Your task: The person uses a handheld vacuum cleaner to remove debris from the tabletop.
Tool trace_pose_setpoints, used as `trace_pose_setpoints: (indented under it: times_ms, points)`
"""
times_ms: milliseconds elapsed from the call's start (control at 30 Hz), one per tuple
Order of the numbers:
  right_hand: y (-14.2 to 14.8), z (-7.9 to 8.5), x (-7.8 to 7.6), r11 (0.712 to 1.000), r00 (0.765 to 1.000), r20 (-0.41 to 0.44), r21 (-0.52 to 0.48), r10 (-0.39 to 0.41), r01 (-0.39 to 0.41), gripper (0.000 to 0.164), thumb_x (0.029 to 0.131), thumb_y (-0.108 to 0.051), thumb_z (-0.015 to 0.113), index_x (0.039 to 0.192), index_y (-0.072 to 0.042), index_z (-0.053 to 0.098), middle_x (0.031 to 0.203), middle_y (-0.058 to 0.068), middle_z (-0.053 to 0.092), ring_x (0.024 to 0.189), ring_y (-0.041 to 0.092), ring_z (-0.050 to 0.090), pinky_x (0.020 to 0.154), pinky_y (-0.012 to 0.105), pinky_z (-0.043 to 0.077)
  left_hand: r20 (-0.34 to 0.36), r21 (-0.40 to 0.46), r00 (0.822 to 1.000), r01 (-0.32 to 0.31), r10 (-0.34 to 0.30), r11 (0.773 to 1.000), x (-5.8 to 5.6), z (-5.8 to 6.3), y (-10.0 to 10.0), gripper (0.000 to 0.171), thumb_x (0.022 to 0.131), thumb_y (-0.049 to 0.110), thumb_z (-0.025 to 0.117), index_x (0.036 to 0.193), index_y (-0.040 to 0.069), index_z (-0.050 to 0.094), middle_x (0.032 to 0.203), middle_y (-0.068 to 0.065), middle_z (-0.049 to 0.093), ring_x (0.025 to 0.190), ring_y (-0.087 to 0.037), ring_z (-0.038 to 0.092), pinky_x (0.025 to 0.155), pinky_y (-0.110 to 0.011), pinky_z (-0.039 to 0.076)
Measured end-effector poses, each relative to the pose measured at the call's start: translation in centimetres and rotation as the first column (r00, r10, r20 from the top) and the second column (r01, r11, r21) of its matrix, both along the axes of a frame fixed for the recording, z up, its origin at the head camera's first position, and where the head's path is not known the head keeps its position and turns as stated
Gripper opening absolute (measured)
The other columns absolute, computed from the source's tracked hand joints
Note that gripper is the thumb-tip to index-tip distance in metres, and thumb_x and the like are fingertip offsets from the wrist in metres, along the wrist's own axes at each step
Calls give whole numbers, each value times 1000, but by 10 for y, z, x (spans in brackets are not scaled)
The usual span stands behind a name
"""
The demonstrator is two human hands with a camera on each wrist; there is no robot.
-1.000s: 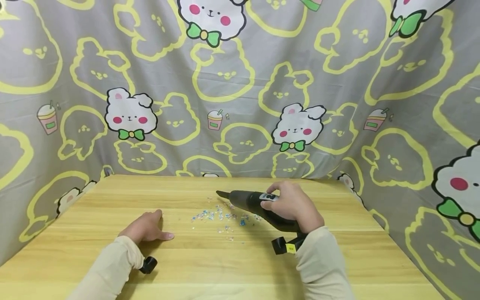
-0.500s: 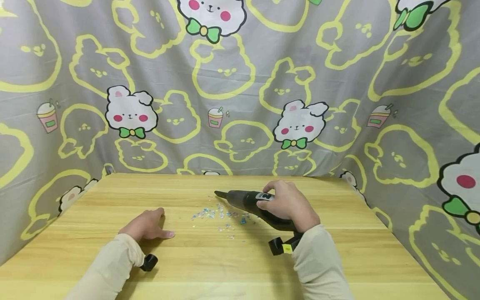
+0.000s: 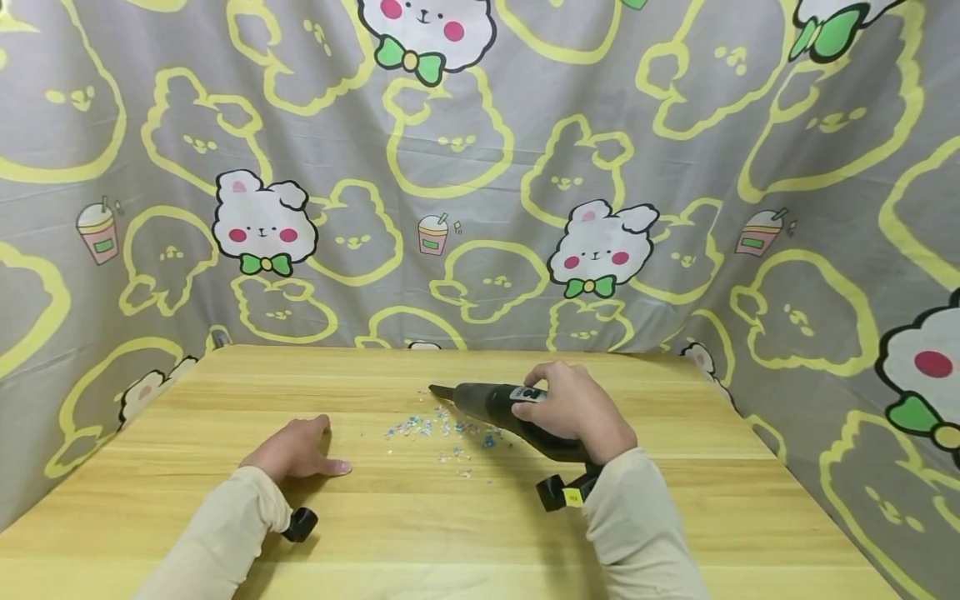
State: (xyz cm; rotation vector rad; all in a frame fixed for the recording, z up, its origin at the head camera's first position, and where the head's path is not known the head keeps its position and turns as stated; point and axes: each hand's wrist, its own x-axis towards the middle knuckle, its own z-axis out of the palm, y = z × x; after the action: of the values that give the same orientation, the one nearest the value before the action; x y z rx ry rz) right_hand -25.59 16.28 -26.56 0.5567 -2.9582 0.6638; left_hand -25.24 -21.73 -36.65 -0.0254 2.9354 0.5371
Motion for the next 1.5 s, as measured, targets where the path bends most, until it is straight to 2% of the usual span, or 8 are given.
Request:
trace_pose_setpoints:
  times_ms: [333, 567, 867, 1100, 1500]
  points:
    - [0, -1, -1, 1000, 1000, 8, 3, -5, 5, 38, 84, -34, 75, 113, -10, 69, 116, 16, 64, 102, 32, 59, 81, 46, 49, -1, -12, 1000, -5, 5, 1000, -1, -1, 1, 100, 70, 51, 82, 138, -10, 41, 130, -37, 47, 121, -52, 45, 93, -65, 40]
    - [-2, -3, -4, 1000, 1000, -2, 12, 11, -11, 38, 85, -34, 74, 114, -10, 69, 117, 17, 64, 109, 35, 57, 84, 47, 48, 28, -2, 999, -36, 36, 999, 1, 1, 1, 105, 71, 52, 81, 144, -8, 35, 139, -38, 38, 127, -53, 38, 91, -72, 36]
    - [-3, -3, -6, 1000, 1000, -12, 14, 25, -25, 37, 85, -33, 74, 113, -9, 70, 115, 15, 65, 107, 33, 58, 84, 46, 49, 26, -2, 999, -41, 41, 999, 3, 2, 1, 107, 70, 53, 80, 144, -8, 34, 140, -38, 37, 127, -54, 37, 90, -74, 34]
    - [-4, -4, -6, 1000, 1000, -9, 16, 19, -19, 36, 85, -33, 74, 112, -10, 70, 115, 16, 65, 107, 33, 58, 83, 46, 48, 39, -4, 998, -51, 51, 999, 2, 1, 1, 108, 70, 55, 79, 146, -6, 33, 142, -38, 34, 129, -55, 34, 86, -82, 29]
    - [-6, -5, -4, 1000, 1000, -19, 20, 17, -17, 36, 86, -33, 74, 114, -10, 69, 117, 15, 64, 108, 33, 57, 84, 47, 48, 29, 4, 999, -42, 42, 999, 3, 0, 0, 108, 70, 55, 79, 145, -7, 33, 142, -38, 34, 129, -55, 34, 89, -77, 31]
